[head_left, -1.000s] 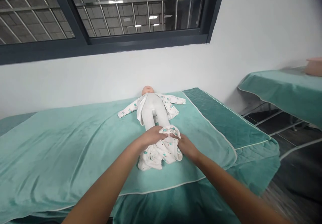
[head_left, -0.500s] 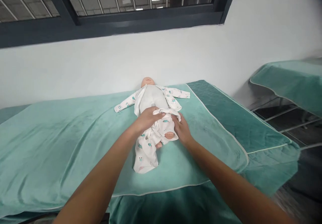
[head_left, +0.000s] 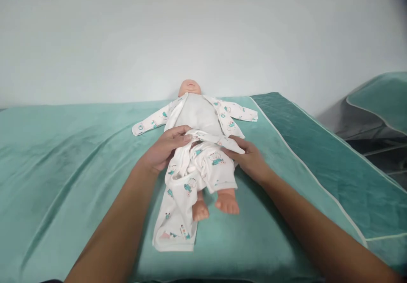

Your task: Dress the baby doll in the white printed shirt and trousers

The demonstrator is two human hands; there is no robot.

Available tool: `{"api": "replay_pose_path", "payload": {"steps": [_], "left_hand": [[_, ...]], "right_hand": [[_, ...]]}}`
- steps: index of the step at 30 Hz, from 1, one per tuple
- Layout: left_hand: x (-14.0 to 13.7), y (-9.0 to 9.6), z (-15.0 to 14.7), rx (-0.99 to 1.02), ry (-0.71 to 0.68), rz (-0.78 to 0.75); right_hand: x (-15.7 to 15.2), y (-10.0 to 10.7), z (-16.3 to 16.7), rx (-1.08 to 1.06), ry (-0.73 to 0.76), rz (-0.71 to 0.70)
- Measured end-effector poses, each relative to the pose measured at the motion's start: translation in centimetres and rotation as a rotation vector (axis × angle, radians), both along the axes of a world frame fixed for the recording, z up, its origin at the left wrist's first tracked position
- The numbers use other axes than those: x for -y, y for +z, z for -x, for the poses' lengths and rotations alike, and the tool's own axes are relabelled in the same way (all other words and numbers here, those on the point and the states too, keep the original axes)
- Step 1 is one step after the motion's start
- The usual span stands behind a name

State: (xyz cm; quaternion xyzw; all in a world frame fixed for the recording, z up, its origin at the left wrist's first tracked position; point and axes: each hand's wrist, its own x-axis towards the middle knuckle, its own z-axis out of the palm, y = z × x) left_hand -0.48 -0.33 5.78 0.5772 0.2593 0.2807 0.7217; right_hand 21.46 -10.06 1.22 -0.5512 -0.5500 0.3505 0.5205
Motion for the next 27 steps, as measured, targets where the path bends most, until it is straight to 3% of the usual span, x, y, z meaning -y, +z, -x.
{"api": "replay_pose_path", "payload": {"steps": [6,9,13,16,18,21,27], "left_hand": [[0.0,-1.0,-0.3,0.237,0.024,0.114],[0.3,-1.2,-0.4,0.25,0.073,0.101],[0.5,-1.7,0.1,0.198,0.066,0.088],[0.4,-1.9,0.5,0.15,0.029,0.063],[0.5,-1.9,0.7,0.137,-0.002,0.05],[0.7,-2.0,0.8,0.15,0.007,0.065],[1.1,-2.3,0.1,0.249,0.208,0.081]], "right_hand": [[-2.8,6.9,1.2,0.11,0.37,0.052],[-4.6,8.4,3.1,0.086,0.5,0.132],[-5.5,6.7,3.7,-0.173,0.649,0.193],[-5.5,4.7,3.1,-0.492,0.632,0.149],[-5.5,4.0,2.9,-0.593,0.624,0.158],[-5.6,3.8,3.0,-0.613,0.645,0.211],[-5.6,4.2,3.4,-0.556,0.583,0.313]]}}
